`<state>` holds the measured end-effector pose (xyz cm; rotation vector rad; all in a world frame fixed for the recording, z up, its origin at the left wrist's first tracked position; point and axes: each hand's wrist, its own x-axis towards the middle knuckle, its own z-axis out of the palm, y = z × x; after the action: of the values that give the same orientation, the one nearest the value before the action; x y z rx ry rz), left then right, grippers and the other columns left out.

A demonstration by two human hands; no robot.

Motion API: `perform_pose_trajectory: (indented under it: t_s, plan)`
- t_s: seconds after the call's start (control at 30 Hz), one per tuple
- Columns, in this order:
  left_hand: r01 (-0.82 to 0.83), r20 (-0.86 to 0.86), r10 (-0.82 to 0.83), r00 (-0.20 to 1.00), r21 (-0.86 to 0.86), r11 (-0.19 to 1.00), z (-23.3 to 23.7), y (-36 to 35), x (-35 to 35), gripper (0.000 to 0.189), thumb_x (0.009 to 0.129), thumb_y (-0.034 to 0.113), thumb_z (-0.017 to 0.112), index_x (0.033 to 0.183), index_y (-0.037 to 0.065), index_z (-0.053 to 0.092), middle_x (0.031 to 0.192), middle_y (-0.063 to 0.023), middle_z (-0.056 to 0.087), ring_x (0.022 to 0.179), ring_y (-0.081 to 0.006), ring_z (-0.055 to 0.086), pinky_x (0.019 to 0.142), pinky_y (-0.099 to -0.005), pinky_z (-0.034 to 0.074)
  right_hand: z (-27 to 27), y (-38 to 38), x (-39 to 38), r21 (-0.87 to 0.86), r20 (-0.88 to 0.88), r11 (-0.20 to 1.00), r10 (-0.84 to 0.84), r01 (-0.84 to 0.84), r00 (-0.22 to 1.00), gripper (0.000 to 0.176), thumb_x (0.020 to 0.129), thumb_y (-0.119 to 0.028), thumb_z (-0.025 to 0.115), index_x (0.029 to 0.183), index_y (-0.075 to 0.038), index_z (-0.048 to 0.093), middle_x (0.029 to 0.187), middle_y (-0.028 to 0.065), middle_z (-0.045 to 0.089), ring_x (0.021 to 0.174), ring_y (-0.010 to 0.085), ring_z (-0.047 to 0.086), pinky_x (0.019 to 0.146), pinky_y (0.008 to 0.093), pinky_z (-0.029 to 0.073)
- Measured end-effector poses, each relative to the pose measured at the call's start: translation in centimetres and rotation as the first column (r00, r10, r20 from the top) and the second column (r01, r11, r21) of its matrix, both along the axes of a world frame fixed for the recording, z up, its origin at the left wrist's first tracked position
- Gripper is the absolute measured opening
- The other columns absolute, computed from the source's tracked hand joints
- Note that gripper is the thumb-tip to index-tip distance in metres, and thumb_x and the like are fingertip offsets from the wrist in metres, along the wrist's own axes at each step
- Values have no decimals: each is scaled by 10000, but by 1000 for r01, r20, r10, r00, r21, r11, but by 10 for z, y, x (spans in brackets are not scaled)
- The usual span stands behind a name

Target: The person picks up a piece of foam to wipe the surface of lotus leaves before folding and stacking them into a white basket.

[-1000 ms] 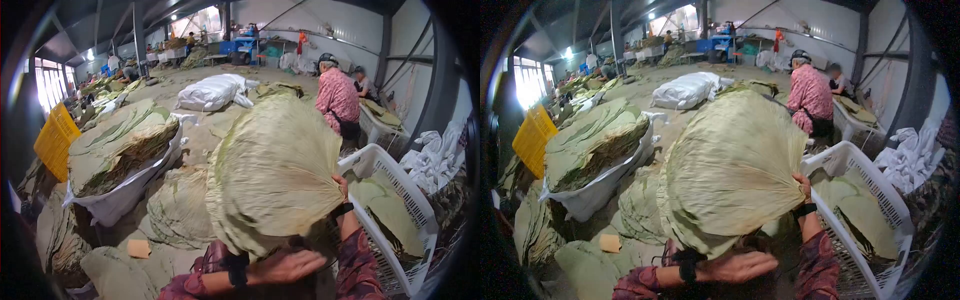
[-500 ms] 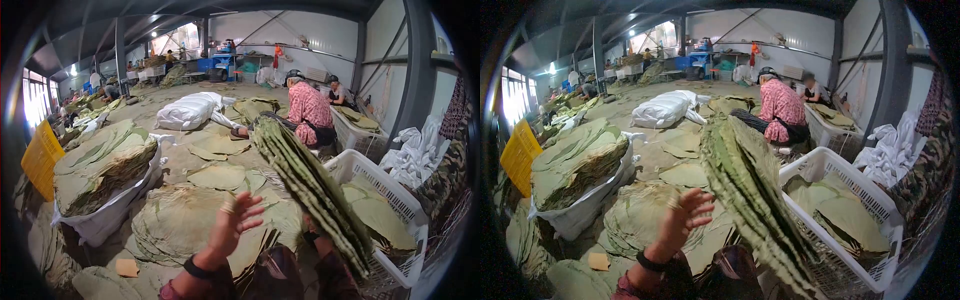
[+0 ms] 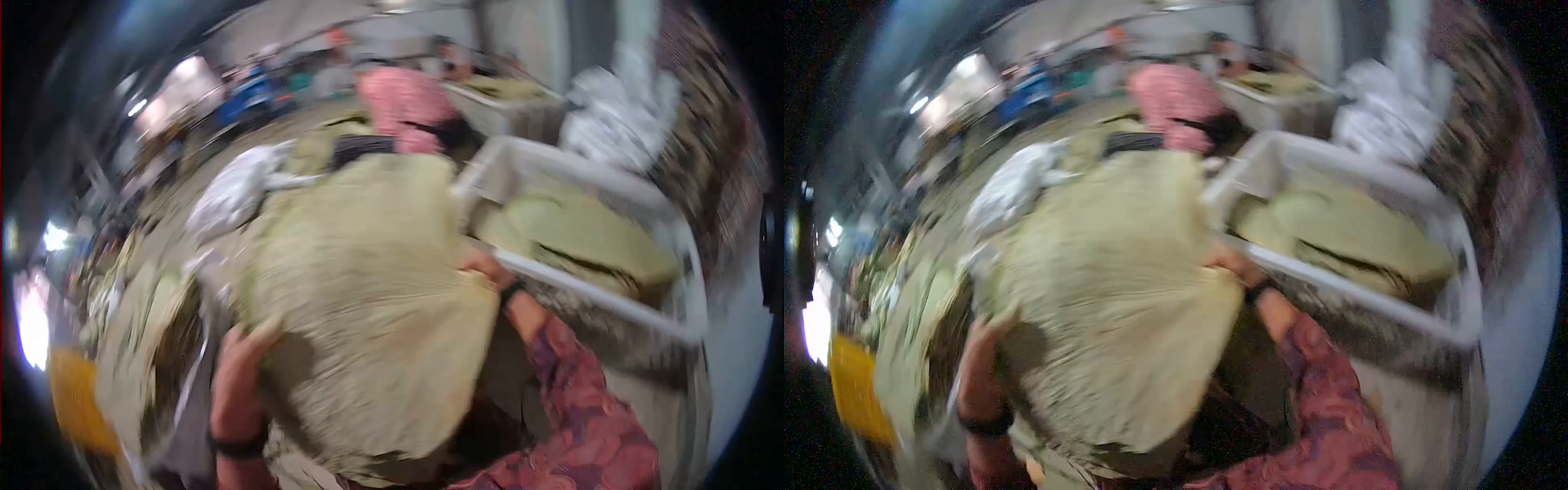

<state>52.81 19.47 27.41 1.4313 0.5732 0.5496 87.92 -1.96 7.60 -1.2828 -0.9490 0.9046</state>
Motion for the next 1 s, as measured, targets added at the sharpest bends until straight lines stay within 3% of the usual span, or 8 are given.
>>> perform_pose_trajectory:
  t_s: [0.07,0.1,0.13,0.17,0.33,0.7,0.83,1.0]
  plan:
    - [71,-104,-63,993,74,995,0,8,5,338,857,106,667,1172,-3,611,927,-75,657,760,-201,646,659,-318,524,-13,12,12,237,64,952,-212,192,975,339,893,-119,650,1211,-2,655,1170,70,643,1069,164,592,933,332,466]
    - [14,-88,-5,996,102,995,-3,10,10,335,847,89,678,1161,1,606,939,-72,655,766,-195,642,664,-326,526,-37,19,38,466,544,874,-404,135,735,85,865,-98,684,881,-17,702,791,-23,598,771,100,577,698,274,464]
    - [60,-110,-48,993,112,992,-5,17,17,335,847,89,678,1161,1,606,939,-72,655,766,-195,642,664,-326,526,-17,15,28,208,-44,950,-227,231,973,174,869,-180,706,950,-36,763,1240,206,561,1154,208,537,1011,356,394]
    - [-54,-162,82,983,170,984,-5,24,22,350,839,84,692,1167,6,599,956,-67,657,787,-190,638,679,-332,526,3,6,22,125,283,933,-359,337,889,401,853,-215,724,1180,11,670,1274,224,524,1212,224,502,1042,363,378]
    - [-124,-125,157,980,237,964,-18,45,21,425,828,99,735,1220,45,579,1053,-59,654,868,-179,619,757,-330,515,51,-2,-18,268,-358,895,-251,356,900,542,824,-70,749,1266,83,475,1009,37,617,865,70,612,756,224,507]
    - [148,143,-256,956,517,843,-21,114,59,451,872,40,556,1314,37,469,1182,-86,550,1037,-178,519,851,-337,460,65,-61,-29,303,-248,857,-353,418,902,762,791,-144,812,1372,62,365,1296,128,540,1079,174,588,936,326,502]
    - [101,-129,30,991,882,461,33,84,76,286,912,138,624,1146,-27,628,1007,-79,665,917,-184,592,843,-342,487,96,-97,-28,507,534,286,-845,813,-36,1111,745,-335,847,1512,62,148,1551,270,229,1458,362,237,1189,432,230]
    - [-40,63,-181,981,990,132,18,29,76,432,756,-69,549,1178,-47,635,1067,-196,696,1048,-328,674,930,-397,505,174,-97,-102,719,693,542,-603,435,-394,1153,753,-580,747,1547,-15,131,1600,187,223,1458,475,168,1171,602,149]
